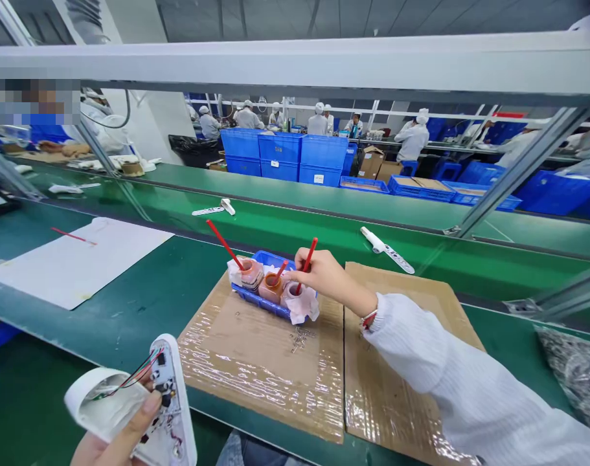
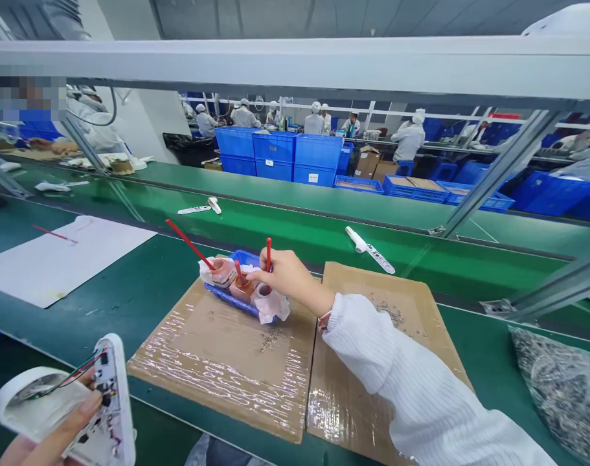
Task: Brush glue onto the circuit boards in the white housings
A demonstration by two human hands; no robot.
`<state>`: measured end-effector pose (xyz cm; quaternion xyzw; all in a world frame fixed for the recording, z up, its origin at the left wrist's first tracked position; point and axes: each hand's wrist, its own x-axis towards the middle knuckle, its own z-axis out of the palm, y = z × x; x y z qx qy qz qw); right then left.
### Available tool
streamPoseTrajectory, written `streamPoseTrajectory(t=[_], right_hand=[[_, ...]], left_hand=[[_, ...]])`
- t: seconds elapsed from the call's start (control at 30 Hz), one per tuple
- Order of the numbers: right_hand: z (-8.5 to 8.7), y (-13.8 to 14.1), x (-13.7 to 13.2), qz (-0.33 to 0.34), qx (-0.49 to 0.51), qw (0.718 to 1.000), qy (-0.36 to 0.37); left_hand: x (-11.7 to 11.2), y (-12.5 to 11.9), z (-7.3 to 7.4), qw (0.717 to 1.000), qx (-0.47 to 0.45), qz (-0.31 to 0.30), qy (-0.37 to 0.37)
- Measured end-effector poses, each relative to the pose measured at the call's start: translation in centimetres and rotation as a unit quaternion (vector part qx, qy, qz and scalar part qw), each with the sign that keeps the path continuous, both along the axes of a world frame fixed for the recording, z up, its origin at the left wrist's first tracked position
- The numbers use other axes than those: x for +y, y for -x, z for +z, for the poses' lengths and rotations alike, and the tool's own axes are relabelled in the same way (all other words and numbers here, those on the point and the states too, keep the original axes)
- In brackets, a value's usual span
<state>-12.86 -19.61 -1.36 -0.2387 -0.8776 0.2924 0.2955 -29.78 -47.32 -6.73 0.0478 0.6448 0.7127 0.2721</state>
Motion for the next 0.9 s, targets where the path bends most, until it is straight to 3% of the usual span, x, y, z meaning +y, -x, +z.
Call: streamPoseTrajectory(t=[0.07,0.13,0.23,0.33,0.53,0.63,0.73,0.8,0.9], right_hand=[[0.2,-0.5,-0.2,-0.002,0.006,1.000,-0.023],[0.6,-1.4,-0.9,-0.004,0.024,0.995,-0.102],[1.3,-3.3,-2.7,0.005,0.066,0.961,-0.269],[1.6,-5.2,-4.8,0.043,0.097,0.924,-0.367],[-0.4,-7.7,-8.2,0.077,0.067,0.955,-0.277],[-2.8,-8.2,-9.4,0.035,0.080,0.951,-0.296],[-4.8,-8.5,-10.3,0.018,0.117,0.926,-0.358],[-5.4,-8.8,-11.1,0.006,0.138,0.913,-0.385],[-4.9,-9.0,-12.3,-0.083,0.107,0.935,-0.327]], left_hand=[[0.5,0.3,-0.4,0.999,-0.042,0.000,-0.009],[1.0,0.5,-0.5,0.997,-0.071,0.002,-0.018],[1.6,0.6,-0.3,0.996,-0.089,0.015,-0.010],[2.1,0.6,-0.1,0.994,-0.110,0.021,0.009],[3.2,0.8,-0.4,0.991,-0.132,-0.004,-0.004],[3.7,0.6,-0.3,0.992,-0.127,-0.006,-0.001],[4.1,0.2,0.1,0.992,-0.129,-0.015,-0.001],[4.3,0.0,0.5,0.990,-0.138,-0.016,0.004],[4.4,-0.2,0.6,0.990,-0.138,-0.013,0.025]])
